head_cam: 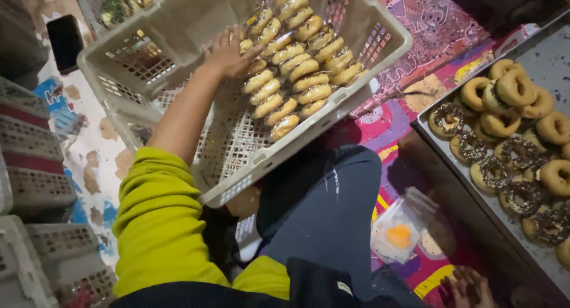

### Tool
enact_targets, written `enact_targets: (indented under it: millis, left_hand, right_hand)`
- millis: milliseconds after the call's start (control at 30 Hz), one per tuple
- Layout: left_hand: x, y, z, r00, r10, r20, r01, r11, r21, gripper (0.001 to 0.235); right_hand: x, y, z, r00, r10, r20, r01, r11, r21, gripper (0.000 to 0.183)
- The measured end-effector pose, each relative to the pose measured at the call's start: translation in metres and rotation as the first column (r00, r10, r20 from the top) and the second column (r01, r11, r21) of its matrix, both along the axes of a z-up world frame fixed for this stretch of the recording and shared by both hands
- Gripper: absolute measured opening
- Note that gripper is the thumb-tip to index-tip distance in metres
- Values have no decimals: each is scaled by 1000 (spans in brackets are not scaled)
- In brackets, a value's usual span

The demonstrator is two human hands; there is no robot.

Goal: The person sits on a patterned mat and repeatedly picks donuts from a metal tray, places them into small clear plastic bags, and sets the filled bags into a white plastic crate. The person handles both plain and chocolate-sprinkled donuts.

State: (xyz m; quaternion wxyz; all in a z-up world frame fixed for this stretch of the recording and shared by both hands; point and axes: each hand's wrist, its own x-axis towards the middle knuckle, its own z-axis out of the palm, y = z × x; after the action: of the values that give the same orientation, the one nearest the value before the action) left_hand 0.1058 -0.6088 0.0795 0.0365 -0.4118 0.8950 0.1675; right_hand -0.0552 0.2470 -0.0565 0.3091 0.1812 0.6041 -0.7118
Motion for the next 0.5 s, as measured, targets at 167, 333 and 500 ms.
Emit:
enact_targets:
  millis: [167,333,500]
  left_hand:
    - [-15,77,79,999,-12,-44,8,995,-98,94]
    - [-23,230,150,528,-687,-500,619,714,-328,60]
    - [-65,397,55,562,-678,-474,815,354,460,43]
  right_hand:
    - [18,-26,17,988,-79,-135,71,995,-67,37]
    - [35,1,-10,966,-228,-122,238,968,83,26]
    - [40,-26,-88,961,246,-123,-172,886,430,49]
